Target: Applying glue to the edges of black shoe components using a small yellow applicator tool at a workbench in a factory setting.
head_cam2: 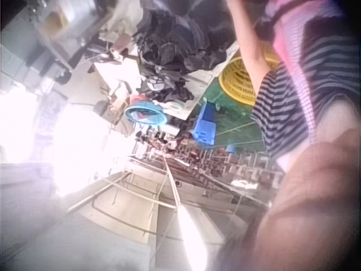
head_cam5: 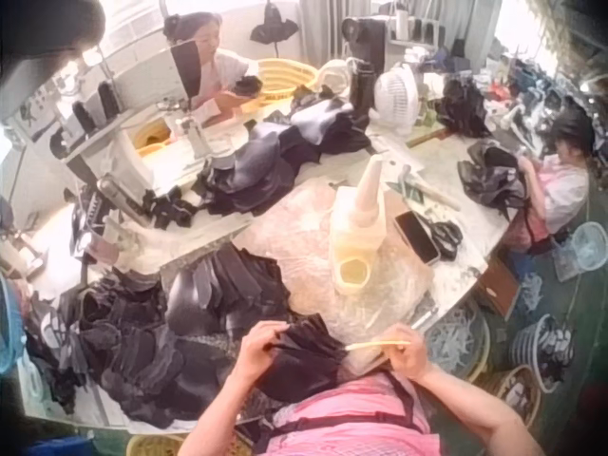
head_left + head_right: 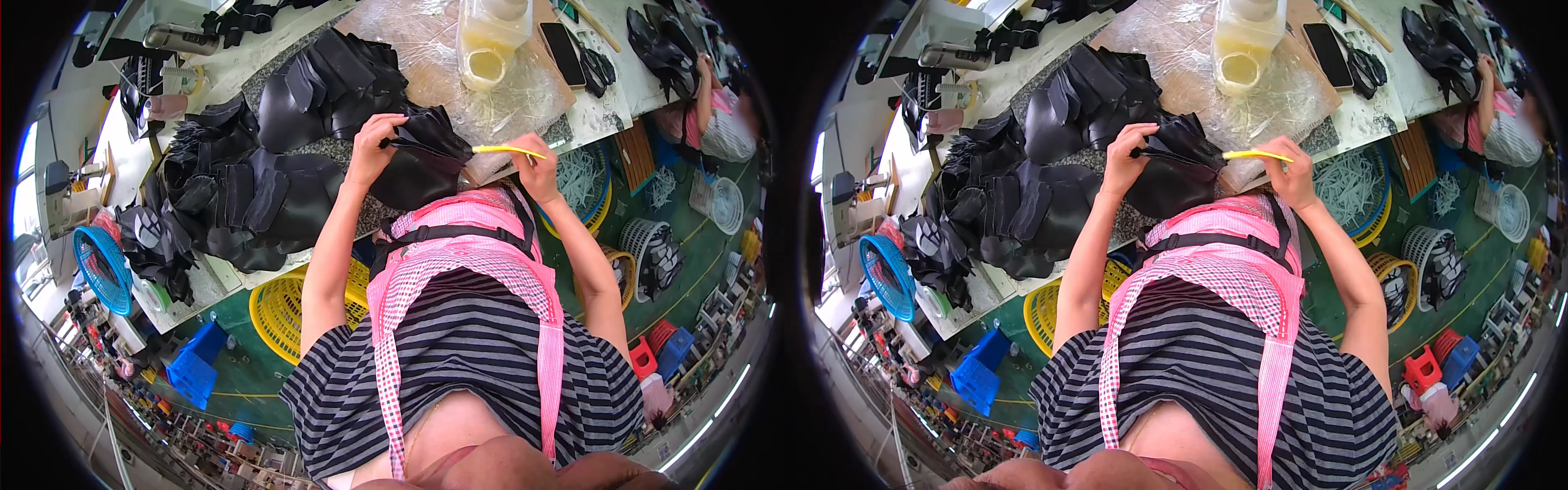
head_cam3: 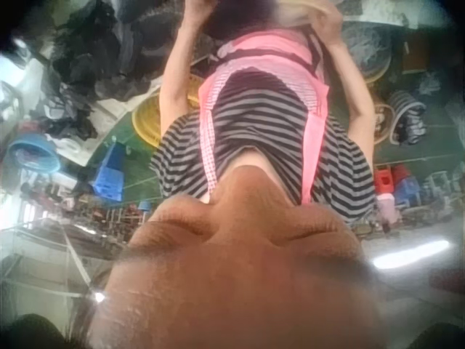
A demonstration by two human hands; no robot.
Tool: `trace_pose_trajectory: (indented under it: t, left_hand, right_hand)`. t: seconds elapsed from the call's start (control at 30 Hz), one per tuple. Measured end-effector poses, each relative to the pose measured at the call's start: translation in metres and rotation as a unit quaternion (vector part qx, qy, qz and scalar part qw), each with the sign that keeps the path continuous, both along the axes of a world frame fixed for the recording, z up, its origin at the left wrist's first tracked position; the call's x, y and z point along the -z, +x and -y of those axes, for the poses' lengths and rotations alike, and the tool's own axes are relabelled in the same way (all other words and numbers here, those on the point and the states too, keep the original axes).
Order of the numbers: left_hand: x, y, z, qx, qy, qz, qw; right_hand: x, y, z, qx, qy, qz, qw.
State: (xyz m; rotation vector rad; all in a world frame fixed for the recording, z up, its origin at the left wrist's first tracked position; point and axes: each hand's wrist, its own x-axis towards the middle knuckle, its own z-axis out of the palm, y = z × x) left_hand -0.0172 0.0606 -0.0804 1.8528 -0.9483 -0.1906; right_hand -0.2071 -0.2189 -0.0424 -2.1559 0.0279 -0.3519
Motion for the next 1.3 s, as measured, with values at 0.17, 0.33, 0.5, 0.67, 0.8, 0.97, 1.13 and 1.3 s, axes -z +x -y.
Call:
trace_pose_trajectory:
  t: [0.17, 0.33, 0.5, 0.67, 0.8, 0.97, 1.13, 1.3]
  left_hand:
    - [-0.005, 0.000, -0.001, 0.009, 0.004, 0.021, 1.000]
    - [-0.010, -0.003, 0.002, -0.002, 0.018, 0.000, 1.000]
    - [-0.019, -0.006, 0.004, -0.010, 0.011, -0.015, 1.000]
    - [-0.014, -0.008, 0.010, -0.057, -0.017, -0.111, 0.992]
    - [-0.027, -0.009, 0.015, -0.091, -0.031, -0.254, 0.962]
    - [-0.024, -0.002, 0.003, -0.011, 0.010, -0.092, 0.996]
    - [-0.018, -0.006, -0.006, -0.010, 0.009, -0.044, 0.999]
    - [-0.013, -0.005, -0.007, -0.012, -0.006, -0.047, 0.999]
  right_hand:
    - [-0.003, 0.014, -0.018, -0.031, 0.038, 0.004, 0.999]
    - [-0.011, 0.022, -0.013, 0.027, 0.060, -0.015, 0.998]
    - [-0.011, 0.098, -0.053, 0.052, 0.019, 0.086, 0.995]
    - [-0.032, 0.108, -0.042, 0.160, 0.066, 0.068, 0.983]
    - [-0.033, 0.096, -0.010, 0.228, 0.015, 0.076, 0.971]
    - [0.001, 0.104, 0.030, 0.162, -0.079, 0.095, 0.979]
    - [-0.014, 0.083, 0.010, 0.265, 0.028, -0.034, 0.963]
    - [-0.023, 0.075, -0.040, 0.033, 0.022, -0.045, 0.998]
